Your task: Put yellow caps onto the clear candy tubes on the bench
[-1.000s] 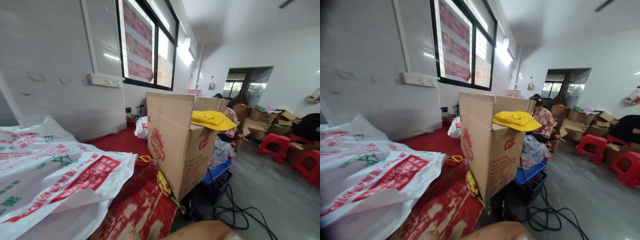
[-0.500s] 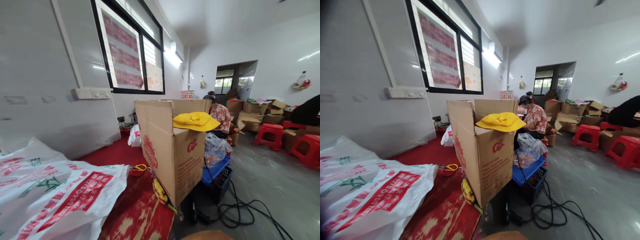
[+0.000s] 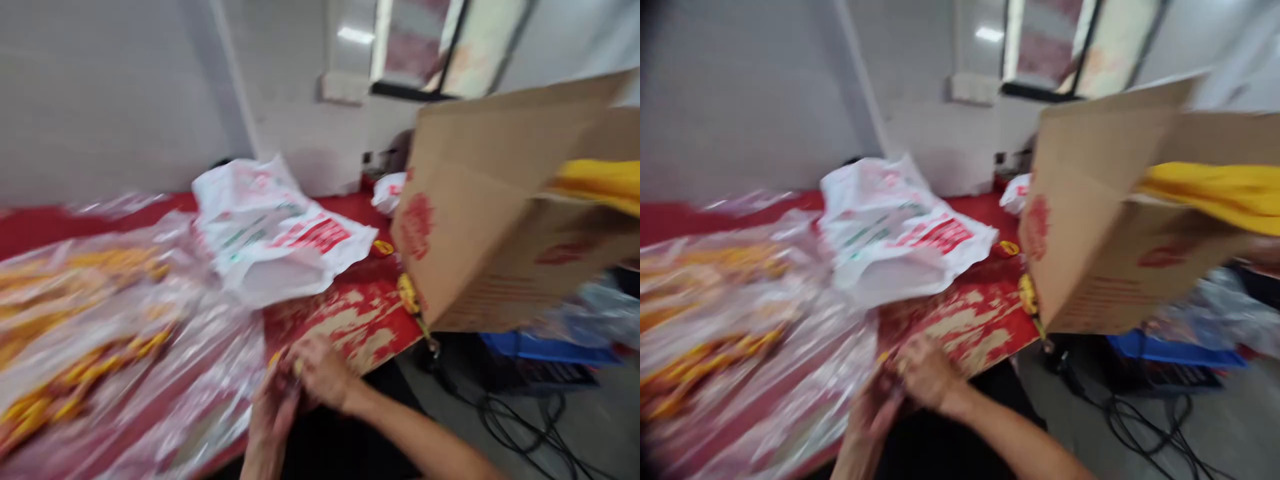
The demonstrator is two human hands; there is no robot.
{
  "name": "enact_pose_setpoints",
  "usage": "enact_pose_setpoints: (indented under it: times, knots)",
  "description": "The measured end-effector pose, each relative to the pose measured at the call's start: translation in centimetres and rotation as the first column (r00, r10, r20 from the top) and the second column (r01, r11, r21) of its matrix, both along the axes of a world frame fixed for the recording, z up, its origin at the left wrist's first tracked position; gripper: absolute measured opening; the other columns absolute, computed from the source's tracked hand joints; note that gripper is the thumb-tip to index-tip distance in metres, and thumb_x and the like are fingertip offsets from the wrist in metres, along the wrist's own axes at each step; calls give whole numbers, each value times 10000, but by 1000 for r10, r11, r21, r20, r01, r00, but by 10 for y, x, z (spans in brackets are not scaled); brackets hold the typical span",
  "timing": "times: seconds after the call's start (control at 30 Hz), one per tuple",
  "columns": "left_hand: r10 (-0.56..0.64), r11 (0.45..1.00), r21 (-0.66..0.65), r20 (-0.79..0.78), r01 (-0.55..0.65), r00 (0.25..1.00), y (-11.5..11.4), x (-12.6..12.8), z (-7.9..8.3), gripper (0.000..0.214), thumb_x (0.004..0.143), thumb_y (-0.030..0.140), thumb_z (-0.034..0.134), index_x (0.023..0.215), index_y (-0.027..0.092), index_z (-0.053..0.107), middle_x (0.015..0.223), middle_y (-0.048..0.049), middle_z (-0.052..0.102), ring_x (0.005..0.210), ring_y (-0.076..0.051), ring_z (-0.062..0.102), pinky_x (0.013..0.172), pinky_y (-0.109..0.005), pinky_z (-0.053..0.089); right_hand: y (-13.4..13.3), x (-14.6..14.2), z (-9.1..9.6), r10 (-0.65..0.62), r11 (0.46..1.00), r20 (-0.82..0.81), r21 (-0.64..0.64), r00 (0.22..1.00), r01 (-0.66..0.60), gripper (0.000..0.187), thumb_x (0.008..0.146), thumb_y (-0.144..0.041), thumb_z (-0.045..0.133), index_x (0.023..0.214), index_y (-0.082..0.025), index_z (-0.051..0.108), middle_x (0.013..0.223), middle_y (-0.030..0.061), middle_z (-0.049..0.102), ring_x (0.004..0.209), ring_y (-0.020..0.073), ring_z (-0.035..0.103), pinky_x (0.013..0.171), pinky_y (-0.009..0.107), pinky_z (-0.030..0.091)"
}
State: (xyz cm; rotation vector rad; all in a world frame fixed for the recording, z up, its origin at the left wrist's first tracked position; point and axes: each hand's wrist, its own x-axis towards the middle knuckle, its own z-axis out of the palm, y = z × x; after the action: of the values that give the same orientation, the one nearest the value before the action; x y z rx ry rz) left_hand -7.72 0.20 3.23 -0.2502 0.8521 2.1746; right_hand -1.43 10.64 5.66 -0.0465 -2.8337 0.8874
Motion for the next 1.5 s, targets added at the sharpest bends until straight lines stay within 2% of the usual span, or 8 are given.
enact_pose_setpoints:
  times: [0.1, 0.3, 0.5, 0.7, 0.93, 1.07, 1.17, 1.5]
  knots:
    - [105, 990, 90, 15, -106, 994, -16, -3, -15, 231, 726, 179, 677, 950, 137, 638, 670, -36, 666, 704, -222, 656, 720, -370, 541, 19, -20, -28, -180, 976, -16, 125, 984, 180, 241, 872, -120, 408, 1007, -133, 607, 1097, 116, 569, 1053, 225, 470, 946, 382, 364]
    - [33, 979, 203, -91, -14, 995, -17, -7, -27, 341, 739, 282, 699, 1019, 108, 611, 728, -58, 663, 741, -228, 645, 791, -401, 508, 62, -64, -63, -254, 841, -45, 483, 966, 243, 330, 892, -218, 403, 1170, -124, 551, 1226, 147, 519, 1113, 272, 414, 946, 407, 303]
    - [-3, 981, 192, -88, 20, 996, -17, -12, -31, 337, 767, 284, 674, 1047, 123, 579, 776, -68, 659, 778, -244, 647, 778, -412, 509, 86, -113, -61, -326, 780, -46, 551, 944, 296, 548, 905, -362, 406, 1377, -92, 339, 1249, 199, 477, 1083, 309, 424, 867, 400, 320]
    - [-17, 982, 186, -107, 37, 994, -15, -15, -33, 348, 756, 291, 688, 1034, 113, 574, 786, -79, 655, 791, -256, 650, 725, -383, 524, 81, -146, -53, -240, 813, -33, 539, 970, 219, 382, 899, -379, 458, 1233, -205, 516, 1207, 136, 511, 1062, 280, 455, 867, 370, 302]
    - [-13, 979, 201, -107, 34, 994, -17, -14, -34, 375, 750, 289, 696, 1054, 113, 566, 756, -82, 667, 760, -251, 660, 726, -370, 519, 74, -105, -13, -32, 882, 282, 458, 959, -106, 336, 957, -344, 343, 1065, -189, 620, 976, 73, 662, 884, 175, 590, 729, 247, 353]
    - [8, 977, 211, -103, 14, 995, -19, -12, -34, 374, 770, 298, 671, 1072, 104, 564, 744, -96, 680, 743, -249, 664, 738, -371, 522, 75, -64, 14, -142, 737, 524, 622, 840, -263, 402, 919, -344, 376, 738, -157, 681, 744, 110, 684, 719, 211, 639, 630, 272, 361]
    - [10, 975, 222, -92, 10, 996, -19, -12, -34, 354, 774, 293, 670, 1055, 103, 568, 766, -98, 681, 770, -262, 664, 723, -382, 530, 72, -52, 15, -223, 654, 575, 687, 787, -316, 409, 909, -322, 397, 726, -123, 704, 768, 161, 694, 729, 249, 661, 643, 295, 400]
    - [91, 962, 263, -48, -75, 995, -13, -13, -35, 462, 808, 471, 625, 1123, 144, 539, 911, -87, 645, 743, -216, 646, 684, -334, 507, 67, -53, -2, -265, 656, 546, 706, 794, -267, 358, 895, -193, 413, 736, -110, 723, 802, 186, 694, 684, 253, 655, 544, 296, 411]
